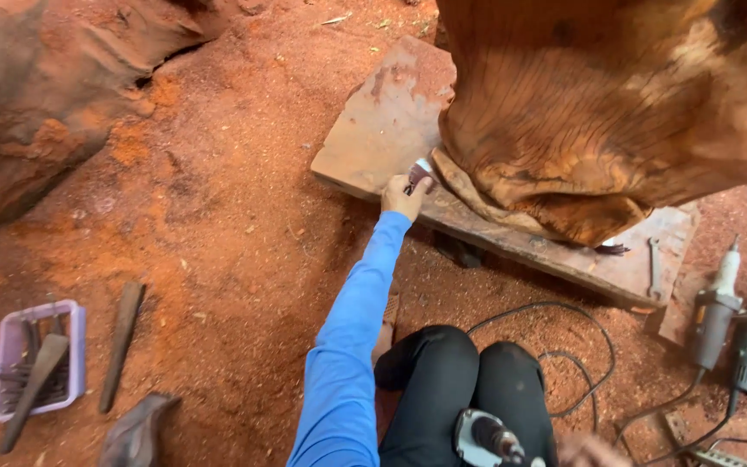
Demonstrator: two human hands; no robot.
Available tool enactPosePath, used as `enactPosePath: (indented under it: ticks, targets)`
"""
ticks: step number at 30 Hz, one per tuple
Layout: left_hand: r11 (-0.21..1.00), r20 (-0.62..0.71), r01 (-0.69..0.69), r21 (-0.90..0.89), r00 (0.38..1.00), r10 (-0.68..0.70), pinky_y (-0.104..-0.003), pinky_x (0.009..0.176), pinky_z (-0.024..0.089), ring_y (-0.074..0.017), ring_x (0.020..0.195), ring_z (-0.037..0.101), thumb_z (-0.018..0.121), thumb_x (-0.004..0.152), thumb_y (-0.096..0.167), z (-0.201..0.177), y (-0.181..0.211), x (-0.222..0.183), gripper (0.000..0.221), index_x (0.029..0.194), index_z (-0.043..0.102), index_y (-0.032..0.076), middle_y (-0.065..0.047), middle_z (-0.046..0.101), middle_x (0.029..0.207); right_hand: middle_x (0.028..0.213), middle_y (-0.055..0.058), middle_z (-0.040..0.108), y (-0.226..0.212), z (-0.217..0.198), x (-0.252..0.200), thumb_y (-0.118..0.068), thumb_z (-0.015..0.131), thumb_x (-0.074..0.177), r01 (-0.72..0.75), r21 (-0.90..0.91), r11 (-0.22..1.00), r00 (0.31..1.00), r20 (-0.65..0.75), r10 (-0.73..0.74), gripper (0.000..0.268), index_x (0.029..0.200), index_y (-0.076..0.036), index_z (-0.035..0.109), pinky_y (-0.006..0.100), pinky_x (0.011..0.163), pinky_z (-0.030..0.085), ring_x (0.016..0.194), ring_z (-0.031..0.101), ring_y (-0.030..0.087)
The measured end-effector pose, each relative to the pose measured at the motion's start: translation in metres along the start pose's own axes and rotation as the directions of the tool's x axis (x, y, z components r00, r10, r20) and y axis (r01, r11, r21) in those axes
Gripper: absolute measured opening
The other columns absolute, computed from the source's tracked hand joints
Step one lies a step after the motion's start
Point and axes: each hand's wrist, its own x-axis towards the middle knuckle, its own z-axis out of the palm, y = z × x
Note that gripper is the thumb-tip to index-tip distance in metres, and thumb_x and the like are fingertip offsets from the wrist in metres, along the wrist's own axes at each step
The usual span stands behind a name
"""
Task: Replacing the sandpaper on a handheld power sanding tool by peeling off the old abrasive and attaching new pieces.
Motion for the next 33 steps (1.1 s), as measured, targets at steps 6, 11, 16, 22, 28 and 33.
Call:
enactPosePath:
  ticks: [6,11,16,22,28,33]
  targets:
    - [0.789,0.355,-0.162,-0.592,0.827,0.436,-0.032,0.058,0.063,-0.0244,0.081,0.075,0.089,0.083,0.022,-0.152,0.161,-0.148,0.025,0.102,0.08,0.009,-0.007,0.073,0.103,0.102,0.016,0.077,-0.216,-0.022,0.117,-0.013,0.075,0.095,0.356,-0.004,0.934,0.932,-0.071,-0.356,0.018,0.112,-0.011,0.08,0.047,0.087,0.056,0.1,0.073,0.035]
    - [0.676,0.362,-0.462,-0.574,0.598,0.715,-0.032,0.084,0.059,-0.024,0.094,0.074,0.089,0.083,0.029,-0.22,0.23,-0.223,0.02,0.098,0.081,0.018,-0.002,0.073,0.105,0.091,0.015,0.074,-0.35,-0.003,0.096,-0.01,0.08,0.089,0.48,0.315,0.819,0.854,0.045,-0.518,0.029,0.116,-0.002,0.076,0.04,0.076,0.059,0.082,0.072,0.021]
    - [0.673,0.415,-0.596,-0.438,0.53,0.739,-0.039,0.081,0.06,-0.0316,0.091,0.073,0.085,0.085,0.035,-0.257,0.261,-0.261,0.023,0.09,0.077,0.014,-0.007,0.069,0.106,0.1,0.021,0.074,-0.343,0.001,0.071,-0.001,0.083,0.081,0.481,0.417,0.771,0.808,0.13,-0.574,0.015,0.093,0.002,0.074,0.041,0.073,0.06,0.085,0.071,0.021]
    - [0.719,0.307,-0.108,-0.687,0.853,0.421,-0.023,0.051,0.061,-0.0166,0.056,0.073,0.09,0.082,0.012,-0.244,0.236,-0.283,0.015,0.084,0.077,0.004,-0.01,0.072,0.102,0.116,0.027,0.072,-0.315,-0.027,0.031,-0.001,0.067,0.089,0.755,0.335,0.563,0.569,0.091,-0.817,0.003,0.091,0.0,0.07,0.047,0.085,0.061,0.106,0.074,0.04]
    - [0.593,0.254,0.06,-0.803,0.935,0.249,-0.037,0.052,0.067,-0.0312,0.06,0.074,0.081,0.087,0.002,-0.219,0.221,-0.32,0.012,0.086,0.073,-0.007,-0.018,0.071,0.097,0.122,0.028,0.071,-0.276,-0.012,0.009,-0.005,0.062,0.094,0.868,0.241,0.434,0.442,0.021,-0.897,0.006,0.092,-0.003,0.068,0.05,0.085,0.06,0.109,0.072,0.046]
    - [0.595,0.411,0.187,-0.782,0.872,0.266,-0.033,0.047,0.063,-0.0253,0.053,0.072,0.082,0.089,0.01,-0.209,0.208,-0.346,0.016,0.089,0.076,-0.005,-0.018,0.071,0.105,0.118,0.031,0.07,-0.285,-0.014,0.008,-0.003,0.06,0.094,0.885,0.231,0.405,0.41,0.027,-0.911,0.009,0.089,0.0,0.067,0.055,0.082,0.06,0.11,0.071,0.05]
